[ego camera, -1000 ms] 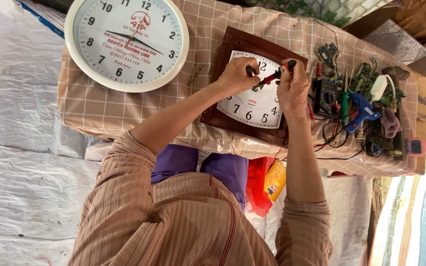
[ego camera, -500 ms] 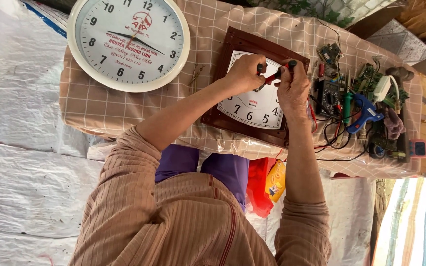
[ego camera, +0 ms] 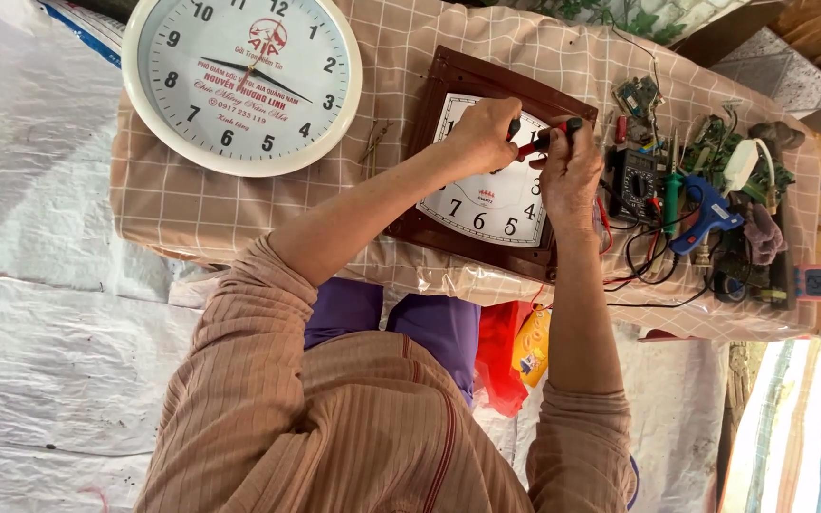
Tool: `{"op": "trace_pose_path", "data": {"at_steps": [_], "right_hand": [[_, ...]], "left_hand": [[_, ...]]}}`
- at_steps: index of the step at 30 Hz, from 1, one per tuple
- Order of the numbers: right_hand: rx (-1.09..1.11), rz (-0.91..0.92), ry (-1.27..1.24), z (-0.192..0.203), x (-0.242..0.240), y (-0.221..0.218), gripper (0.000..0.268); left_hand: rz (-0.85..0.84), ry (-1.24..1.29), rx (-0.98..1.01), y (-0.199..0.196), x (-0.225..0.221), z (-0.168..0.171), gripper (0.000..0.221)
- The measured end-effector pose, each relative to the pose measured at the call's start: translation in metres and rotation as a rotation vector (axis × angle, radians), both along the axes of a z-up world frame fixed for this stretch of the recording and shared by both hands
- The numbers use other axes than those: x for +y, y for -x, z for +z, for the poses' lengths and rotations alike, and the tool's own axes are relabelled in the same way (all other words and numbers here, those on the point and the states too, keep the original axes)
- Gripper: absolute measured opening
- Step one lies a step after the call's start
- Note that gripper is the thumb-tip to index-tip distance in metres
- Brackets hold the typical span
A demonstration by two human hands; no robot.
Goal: Calibrating the hands of a square wooden wall clock by manually adjusting their positions for accuracy.
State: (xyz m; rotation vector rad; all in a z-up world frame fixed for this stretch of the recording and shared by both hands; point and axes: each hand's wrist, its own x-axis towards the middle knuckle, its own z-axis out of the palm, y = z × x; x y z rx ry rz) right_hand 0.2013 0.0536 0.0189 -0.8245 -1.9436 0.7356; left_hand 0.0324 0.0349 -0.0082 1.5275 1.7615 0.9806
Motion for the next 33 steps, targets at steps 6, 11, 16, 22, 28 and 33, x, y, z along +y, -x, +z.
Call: {"op": "trace_pose_path", "data": {"at_steps": [6,11,16,22,28,33], "right_hand": [[0.036,-0.007,-0.029,-0.003,-0.005,0.001,0.017],[-0.021,-0.021,-0.002,0.010,-0.019,0.002,0.011],[-0.103,-0.062,-0.016,0.017,-0.031,0.005,0.006],[-0.126,-0.153,-0.127,-0.003,-0.024,-0.006,0.008],[-0.106,-0.144,-0.078,0.003,-0.028,-0.002,0.011],[-0.092,-0.100,-0.048,0.009,-0.029,0.004,0.008]], "left_hand": [[-0.017,-0.042,-0.059,0.004,0.008,-0.009,0.031],[-0.079,-0.021,-0.020,0.012,0.003,0.002,0.029],[-0.154,-0.074,0.015,0.018,-0.005,0.009,0.037],[-0.118,-0.063,-0.170,0.018,-0.009,0.003,0.046],[-0.069,-0.143,-0.152,0.011,-0.020,0.009,0.047],[-0.091,-0.227,-0.104,0.008,-0.024,0.010,0.053]]}}
